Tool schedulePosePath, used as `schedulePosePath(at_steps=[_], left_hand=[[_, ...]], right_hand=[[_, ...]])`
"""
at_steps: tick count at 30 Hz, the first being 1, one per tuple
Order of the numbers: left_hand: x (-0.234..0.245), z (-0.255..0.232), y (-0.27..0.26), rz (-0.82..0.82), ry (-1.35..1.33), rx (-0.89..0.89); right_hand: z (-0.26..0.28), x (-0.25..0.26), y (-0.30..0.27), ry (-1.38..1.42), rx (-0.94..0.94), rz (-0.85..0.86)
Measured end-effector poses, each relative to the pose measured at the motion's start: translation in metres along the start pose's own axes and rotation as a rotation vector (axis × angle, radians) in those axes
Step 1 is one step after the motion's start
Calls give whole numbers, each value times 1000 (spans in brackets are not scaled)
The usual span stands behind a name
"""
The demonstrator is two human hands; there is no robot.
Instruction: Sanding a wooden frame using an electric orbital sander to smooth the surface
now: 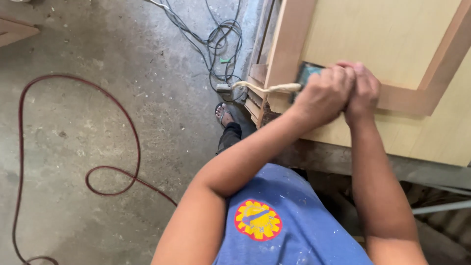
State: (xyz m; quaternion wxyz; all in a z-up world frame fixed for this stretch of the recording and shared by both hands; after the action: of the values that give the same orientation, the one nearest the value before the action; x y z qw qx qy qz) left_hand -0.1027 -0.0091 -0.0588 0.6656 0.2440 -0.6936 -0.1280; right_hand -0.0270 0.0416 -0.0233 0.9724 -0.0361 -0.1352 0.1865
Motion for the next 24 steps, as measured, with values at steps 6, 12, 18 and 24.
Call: schedulePosePath(at_steps=[6, 12, 18, 24], left_hand=[[44, 101, 9, 222, 198, -142], [51, 131, 21, 432, -50, -195], [28, 49, 37, 401, -62, -181], [-1, -62, 54, 359, -71, -171]], right_hand=[[4, -66, 17, 33, 28, 133], [-22, -87, 34, 297, 23, 132], [-65, 2, 47, 199, 103, 23], [-88, 110, 47, 156, 111, 40]])
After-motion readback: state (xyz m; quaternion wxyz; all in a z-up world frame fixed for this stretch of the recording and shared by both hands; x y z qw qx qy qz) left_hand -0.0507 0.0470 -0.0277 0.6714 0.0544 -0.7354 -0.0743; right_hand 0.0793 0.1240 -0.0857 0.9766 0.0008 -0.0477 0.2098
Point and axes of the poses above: each hand's wrist, its own y-axis towards the middle knuckle, its own x-axis out of the back of the hand, z = x × y, the point moved 2 cm from there along y, towards the middle knuckle, and after that the axes turned 13 degrees about y, right-handed, at the moved point
